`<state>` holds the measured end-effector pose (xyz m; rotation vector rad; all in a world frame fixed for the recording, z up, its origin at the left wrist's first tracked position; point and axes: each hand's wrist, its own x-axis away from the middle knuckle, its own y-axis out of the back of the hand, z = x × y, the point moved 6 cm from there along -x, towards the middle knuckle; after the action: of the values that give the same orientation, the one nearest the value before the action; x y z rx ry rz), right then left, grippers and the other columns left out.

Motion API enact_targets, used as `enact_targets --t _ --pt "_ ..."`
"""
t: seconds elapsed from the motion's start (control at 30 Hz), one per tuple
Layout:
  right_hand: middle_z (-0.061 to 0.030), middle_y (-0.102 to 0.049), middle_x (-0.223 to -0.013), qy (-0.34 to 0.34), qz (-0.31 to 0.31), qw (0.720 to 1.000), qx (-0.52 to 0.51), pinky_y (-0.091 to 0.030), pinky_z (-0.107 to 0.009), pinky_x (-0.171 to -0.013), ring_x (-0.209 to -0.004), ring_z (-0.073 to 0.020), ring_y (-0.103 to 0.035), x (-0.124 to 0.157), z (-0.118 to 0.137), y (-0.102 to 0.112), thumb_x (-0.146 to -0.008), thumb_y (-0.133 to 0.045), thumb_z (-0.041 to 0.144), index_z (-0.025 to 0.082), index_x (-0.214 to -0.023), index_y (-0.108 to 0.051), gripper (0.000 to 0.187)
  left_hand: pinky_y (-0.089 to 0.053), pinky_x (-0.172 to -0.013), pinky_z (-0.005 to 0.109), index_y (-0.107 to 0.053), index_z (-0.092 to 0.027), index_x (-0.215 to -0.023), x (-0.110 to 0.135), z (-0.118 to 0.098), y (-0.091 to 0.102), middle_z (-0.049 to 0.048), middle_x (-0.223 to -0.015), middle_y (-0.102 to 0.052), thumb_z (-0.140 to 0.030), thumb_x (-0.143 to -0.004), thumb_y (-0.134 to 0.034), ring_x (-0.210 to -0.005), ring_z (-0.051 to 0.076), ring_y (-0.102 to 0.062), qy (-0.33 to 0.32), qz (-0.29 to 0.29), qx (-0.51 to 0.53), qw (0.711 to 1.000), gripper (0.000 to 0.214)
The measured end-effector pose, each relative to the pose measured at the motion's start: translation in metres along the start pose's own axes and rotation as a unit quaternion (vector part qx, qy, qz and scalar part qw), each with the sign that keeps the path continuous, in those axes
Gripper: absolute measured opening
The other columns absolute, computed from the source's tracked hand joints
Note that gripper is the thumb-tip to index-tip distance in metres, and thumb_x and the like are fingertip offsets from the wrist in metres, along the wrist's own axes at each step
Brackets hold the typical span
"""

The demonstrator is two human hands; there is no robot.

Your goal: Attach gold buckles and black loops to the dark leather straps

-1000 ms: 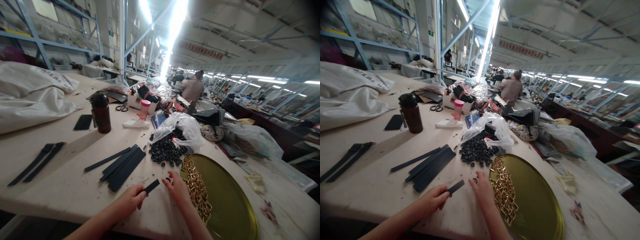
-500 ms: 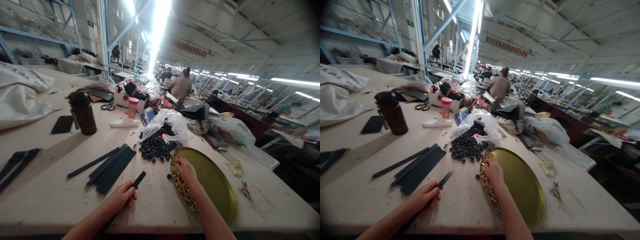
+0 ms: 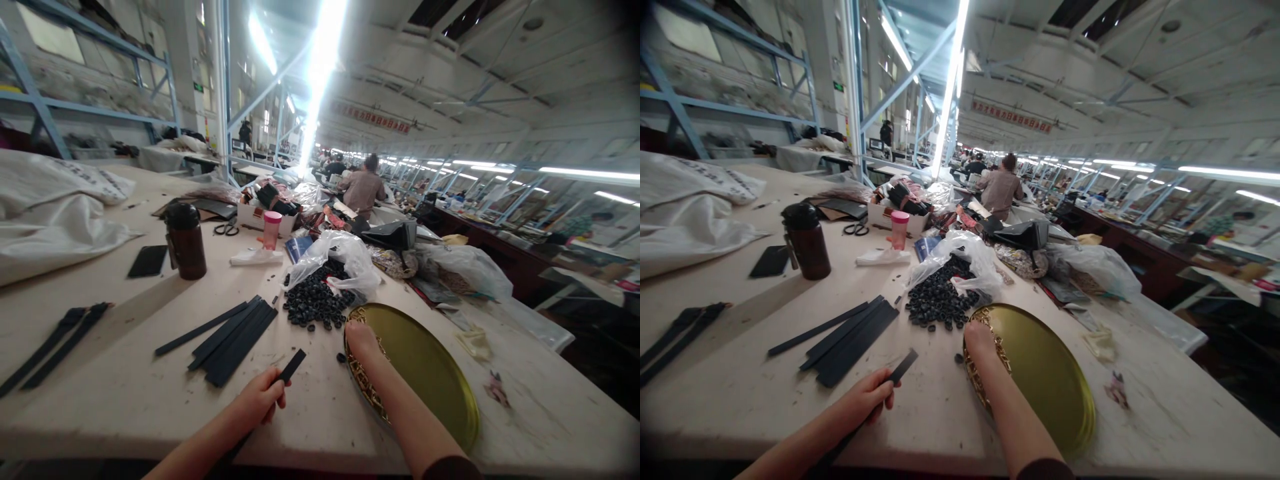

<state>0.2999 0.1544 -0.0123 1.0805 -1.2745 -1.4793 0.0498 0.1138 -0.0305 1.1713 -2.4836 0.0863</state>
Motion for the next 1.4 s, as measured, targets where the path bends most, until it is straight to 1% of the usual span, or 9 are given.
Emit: enact_targets --t 0.33,0.4,0.5,0.57,0.73,0.93,1.07,1.3,1.4 --pt "-0.0076 -0.063 -0.084 0.030 0.003 0.957 -0.290 -0.046 -0.026 -0.066 -0.070 -0.0138 -0.058 0.046 0.038 0.033 -0.082 -0.037 0.020 0.011 -0.104 -0.054 0.029 -0.022 -0.033 0.017 -0.046 -0.012 -0.085 0.004 -0.032 -0.003 -0.0032 -0.060 -0.050 -0.041 -0.072 -0.040 -0.034 0.003 -0.035 -0.081 -0.037 0.005 0.996 0.032" --pt "-0.0036 -0.061 -0.079 0.019 0.038 0.909 -0.416 -0.046 -0.024 -0.061 -0.062 -0.0103 -0.055 0.065 0.060 0.028 -0.083 -0.034 0.025 0.012 -0.107 -0.050 0.032 -0.024 -0.035 0.017 -0.047 -0.012 -0.084 0.004 -0.044 -0.005 -0.0032 -0.061 -0.049 -0.044 -0.074 -0.041 -0.037 0.003 -0.036 -0.099 -0.054 0.014 0.994 0.035" --pt "-0.0001 -0.055 -0.072 -0.040 0.077 0.750 -0.656 -0.042 -0.023 -0.059 -0.057 -0.0078 -0.049 0.087 0.086 0.018 -0.077 -0.045 0.026 0.013 -0.100 -0.053 0.028 -0.025 -0.035 0.017 -0.047 -0.012 -0.082 0.003 -0.052 -0.013 -0.0033 -0.061 -0.048 -0.049 -0.074 -0.044 -0.038 0.003 -0.036 -0.105 -0.044 0.021 0.993 0.037" --pt "0.0011 -0.053 -0.069 -0.052 0.087 0.698 -0.709 -0.039 -0.023 -0.057 -0.055 -0.0072 -0.045 0.094 0.096 0.013 -0.074 -0.051 0.026 0.013 -0.094 -0.056 0.025 -0.025 -0.034 0.017 -0.047 -0.012 -0.082 0.001 -0.050 -0.017 -0.0036 -0.060 -0.047 -0.051 -0.073 -0.045 -0.037 0.004 -0.036 -0.095 -0.032 0.014 0.995 0.039" --pt "0.0014 -0.051 -0.071 -0.033 0.077 0.707 -0.702 -0.039 -0.024 -0.056 -0.057 -0.0083 -0.046 0.096 0.095 0.003 -0.075 -0.049 0.028 0.014 -0.097 -0.054 0.027 -0.027 -0.035 0.017 -0.048 -0.013 -0.085 0.000 -0.039 -0.016 -0.0043 -0.058 -0.046 -0.044 -0.074 -0.046 -0.037 0.005 -0.036 -0.068 -0.033 -0.010 0.997 0.033" --pt "-0.0007 -0.055 -0.076 0.063 0.060 0.824 -0.561 -0.042 -0.026 -0.060 -0.065 -0.0122 -0.053 0.103 0.100 0.006 -0.083 -0.040 0.025 0.020 -0.108 -0.049 0.027 -0.030 -0.039 0.018 -0.048 -0.014 -0.080 0.000 -0.045 -0.013 -0.0038 -0.060 -0.046 -0.043 -0.077 -0.045 -0.043 0.006 -0.038 -0.094 -0.030 -0.038 0.994 0.030" --pt "-0.0003 -0.054 -0.074 0.083 0.040 0.851 -0.516 -0.039 -0.025 -0.059 -0.065 -0.0123 -0.050 0.106 0.101 0.009 -0.077 -0.045 0.018 0.020 -0.099 -0.053 0.023 -0.032 -0.044 0.018 -0.050 -0.014 -0.076 0.001 -0.049 -0.014 -0.0028 -0.059 -0.048 -0.036 -0.076 -0.047 -0.049 0.008 -0.042 -0.103 -0.021 -0.133 0.985 0.022" --pt "-0.0012 -0.054 -0.081 0.023 0.080 0.722 -0.687 -0.042 -0.025 -0.060 -0.066 -0.0115 -0.050 0.113 0.097 0.005 -0.078 -0.049 0.031 0.019 -0.108 -0.046 0.032 -0.028 -0.039 0.019 -0.050 -0.013 -0.079 0.008 -0.055 -0.013 -0.0034 -0.059 -0.047 -0.045 -0.075 -0.048 -0.043 0.007 -0.038 -0.063 -0.038 -0.070 0.995 0.032" --pt "-0.0017 -0.055 -0.085 0.038 0.098 0.699 -0.707 -0.043 -0.027 -0.065 -0.074 -0.0135 -0.053 0.118 0.105 0.003 -0.076 -0.054 0.031 0.021 -0.113 -0.043 0.040 -0.026 -0.037 0.018 -0.050 -0.013 -0.084 0.013 -0.055 -0.015 -0.0051 -0.056 -0.044 -0.047 -0.073 -0.050 -0.041 0.006 -0.036 -0.056 -0.036 -0.010 0.998 0.036"
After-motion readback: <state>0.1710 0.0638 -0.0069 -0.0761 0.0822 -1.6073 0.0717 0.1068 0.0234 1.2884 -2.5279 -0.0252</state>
